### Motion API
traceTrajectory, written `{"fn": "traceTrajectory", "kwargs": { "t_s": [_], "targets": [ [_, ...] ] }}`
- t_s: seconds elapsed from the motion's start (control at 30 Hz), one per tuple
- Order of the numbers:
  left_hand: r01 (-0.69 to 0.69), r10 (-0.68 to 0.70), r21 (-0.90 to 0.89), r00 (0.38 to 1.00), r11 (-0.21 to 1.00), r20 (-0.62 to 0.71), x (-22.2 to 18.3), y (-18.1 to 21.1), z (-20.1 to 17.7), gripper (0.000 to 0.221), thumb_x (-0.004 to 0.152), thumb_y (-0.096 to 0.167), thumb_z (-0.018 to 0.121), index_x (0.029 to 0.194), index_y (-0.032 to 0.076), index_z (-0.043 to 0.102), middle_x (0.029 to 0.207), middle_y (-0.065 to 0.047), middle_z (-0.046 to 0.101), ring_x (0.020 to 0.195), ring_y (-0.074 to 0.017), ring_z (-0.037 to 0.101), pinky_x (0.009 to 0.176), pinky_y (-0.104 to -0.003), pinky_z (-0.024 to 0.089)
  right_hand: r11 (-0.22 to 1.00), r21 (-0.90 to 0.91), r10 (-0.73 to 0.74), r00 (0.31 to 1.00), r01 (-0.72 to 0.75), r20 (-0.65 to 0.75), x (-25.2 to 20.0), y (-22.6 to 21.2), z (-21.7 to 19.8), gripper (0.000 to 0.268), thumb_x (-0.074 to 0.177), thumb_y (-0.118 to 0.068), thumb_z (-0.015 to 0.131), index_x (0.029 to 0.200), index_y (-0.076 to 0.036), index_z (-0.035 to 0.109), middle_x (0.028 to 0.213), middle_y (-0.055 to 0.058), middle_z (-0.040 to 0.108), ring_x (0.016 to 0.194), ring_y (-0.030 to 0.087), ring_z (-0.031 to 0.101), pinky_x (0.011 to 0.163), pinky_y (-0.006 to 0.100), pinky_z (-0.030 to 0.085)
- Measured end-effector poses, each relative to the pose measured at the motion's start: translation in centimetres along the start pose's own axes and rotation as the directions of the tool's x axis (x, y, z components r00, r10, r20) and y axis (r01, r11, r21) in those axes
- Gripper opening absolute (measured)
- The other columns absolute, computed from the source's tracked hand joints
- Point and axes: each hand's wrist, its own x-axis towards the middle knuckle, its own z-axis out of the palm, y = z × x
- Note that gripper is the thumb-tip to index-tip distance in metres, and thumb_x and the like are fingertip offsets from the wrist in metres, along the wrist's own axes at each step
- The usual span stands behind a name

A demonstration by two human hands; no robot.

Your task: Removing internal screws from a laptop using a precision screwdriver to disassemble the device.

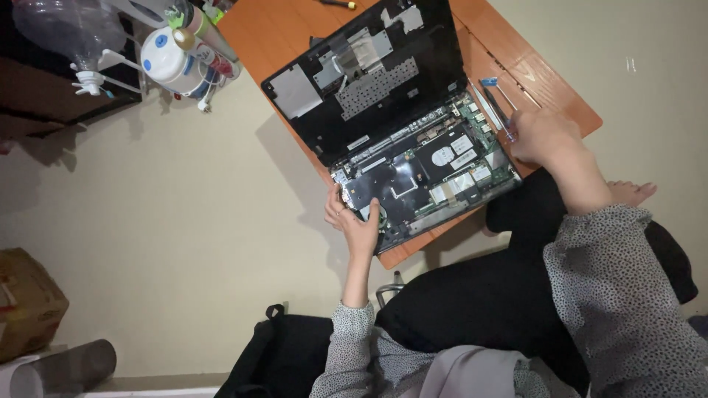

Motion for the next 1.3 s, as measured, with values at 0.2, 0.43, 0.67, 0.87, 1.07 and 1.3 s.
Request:
{"fn": "traceTrajectory", "kwargs": {
  "t_s": [0.2, 0.43, 0.67, 0.87, 1.07, 1.3],
  "targets": [
    [-0.018, 0.018, -0.006, 1.0, 1.0, -0.006, -0.1, -0.2, -0.1, 0.082, 0.081, 0.022, 0.073, 0.147, 0.001, 0.029, 0.148, -0.022, 0.032, 0.133, -0.039, 0.03, 0.114, -0.052, 0.018, 0.998, 0.048, 0.048, 0.999, -0.048, 0.008, -0.4, 0.0, -0.9, 0.031, 0.081, -0.016, 0.068, 0.11, -0.015, 0.078, 0.102, 0.015, 0.077, 0.093, 0.036, 0.073, 0.073, 0.045, 0.058],
    [-0.024, 0.024, -0.03, 1.0, 0.999, -0.016, 0.0, 0.1, -0.2, 0.08, 0.081, 0.021, 0.072, 0.147, 0.003, 0.03, 0.148, -0.02, 0.032, 0.134, -0.0389, 0.028, 0.113, -0.052, 0.018, 0.988, 0.114, 0.105, 0.994, -0.103, -0.009, -0.5, 1.3, -2.0, 0.025, 0.074, -0.022, 0.075, 0.096, -0.014, 0.084, 0.086, 0.012, 0.077, 0.083, 0.031, 0.072, 0.072, 0.041, 0.057],
    [-0.015, 0.014, -0.021, 1.0, 1.0, -0.019, 0.4, -0.4, 0.3, 0.079, 0.08, 0.02, 0.073, 0.146, 0.004, 0.032, 0.148, -0.02, 0.033, 0.134, -0.0391, 0.028, 0.113, -0.053, 0.017, 0.935, 0.336, 0.094, 0.993, -0.115, 0.076, -0.7, 1.2, -3.1, 0.019, 0.073, -0.006, 0.071, 0.088, -0.001, 0.083, 0.064, 0.013, 0.074, 0.056, 0.024, 0.068, 0.058, 0.032, 0.051],
    [-0.02, 0.019, -0.044, 1.0, 0.999, -0.023, -0.2, -1.0, -0.1, 0.071, 0.087, 0.021, 0.066, 0.147, 0.005, 0.033, 0.146, -0.019, 0.038, 0.132, -0.0354, 0.036, 0.114, -0.049, 0.016, 0.935, 0.354, 0.018, 0.991, 0.03, -0.132, 0.4, 3.6, -0.2, 0.024, 0.088, -0.019, 0.077, 0.107, -0.006, 0.082, 0.085, 0.014, 0.078, 0.068, 0.028, 0.072, 0.067, 0.04, 0.054],
    [0.047, -0.049, -0.117, 0.999, 0.992, -0.012, 0.0, -0.5, 0.1, 0.067, 0.088, 0.015, 0.062, 0.148, 0.005, 0.034, 0.149, -0.02, 0.033, 0.136, -0.0385, 0.028, 0.115, -0.051, 0.016, 0.992, 0.067, 0.123, 0.954, -0.108, -0.275, 1.5, 5.5, 0.8, 0.019, 0.105, -0.019, 0.066, 0.112, -0.021, 0.084, 0.085, 0.008, 0.08, 0.066, 0.027, 0.074, 0.063, 0.041, 0.058],
    [-0.01, 0.01, -0.033, 1.0, 0.999, 0.0, 0.0, 0.5, -0.5, 0.079, 0.081, 0.02, 0.07, 0.147, 0.002, 0.031, 0.148, -0.022, 0.031, 0.136, -0.0395, 0.027, 0.114, -0.053, 0.016, 0.991, 0.0, 0.128, 0.959, -0.133, -0.253, 2.0, 9.0, 1.9, 0.03, 0.103, -0.037, 0.072, 0.117, -0.014, 0.083, 0.094, 0.008, 0.082, 0.075, 0.026, 0.078, 0.066, 0.038, 0.061]
  ]
}}
